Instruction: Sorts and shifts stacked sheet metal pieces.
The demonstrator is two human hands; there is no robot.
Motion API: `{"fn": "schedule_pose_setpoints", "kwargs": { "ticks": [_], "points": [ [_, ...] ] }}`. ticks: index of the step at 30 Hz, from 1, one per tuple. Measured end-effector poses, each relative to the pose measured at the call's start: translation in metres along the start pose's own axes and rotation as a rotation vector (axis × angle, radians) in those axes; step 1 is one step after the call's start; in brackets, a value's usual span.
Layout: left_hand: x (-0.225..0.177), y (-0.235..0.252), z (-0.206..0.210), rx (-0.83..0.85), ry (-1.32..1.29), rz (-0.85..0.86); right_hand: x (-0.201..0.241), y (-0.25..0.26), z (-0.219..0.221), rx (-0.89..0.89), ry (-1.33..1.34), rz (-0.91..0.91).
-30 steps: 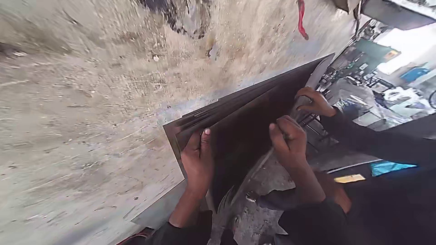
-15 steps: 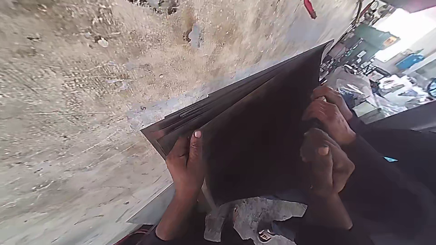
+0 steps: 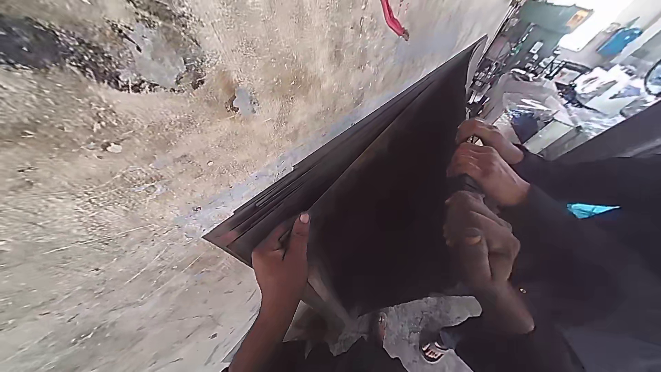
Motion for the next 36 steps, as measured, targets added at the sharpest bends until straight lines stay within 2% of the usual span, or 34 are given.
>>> {"fn": "schedule_pose_setpoints", "kwargs": {
  "ticks": [4,11,14,18,23,24,27,31,36],
  "points": [
    [-0.005,0.000,0.000,0.013,0.045,0.046,0.001,0.012,0.002,0.072,0.025,-0.032],
    [-0.043,-0.041,0.026,0.103,0.448,0.388,-0.007,0.030,0.008,0.288,0.003,-0.165],
    [-0.042,-0.036,0.023,0.077,0.502,0.404,-0.008,0.034,0.007,0.351,-0.009,-0.172],
    [-0.033,-0.026,0.015,0.061,0.583,0.415,-0.012,0.048,0.009,0.538,-0.086,0.023],
    [-0.046,-0.043,0.030,0.092,0.485,0.473,-0.022,0.080,0.024,0.979,-0.178,0.346],
    [-0.046,-0.047,0.032,0.092,0.465,0.459,-0.024,0.085,0.032,1.053,-0.220,0.320],
    [-0.049,-0.052,0.032,0.072,0.444,0.419,-0.020,0.098,0.066,1.197,-0.326,0.003],
    [-0.051,-0.051,0.029,0.160,0.475,0.371,-0.008,0.103,0.101,1.226,-0.439,-0.348],
    [-0.046,-0.050,0.024,0.183,0.581,0.300,-0.001,0.106,0.112,1.215,-0.545,-0.485]
  ]
}}
Point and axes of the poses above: each hand's wrist, its own y-axis towards the middle knuckle, its own z-axis out of the palm, x = y × z, the point moved 7 cm from there along y, towards the middle knuckle, and after that the axes turned 13 degrees about x, right-handed, at the moved point
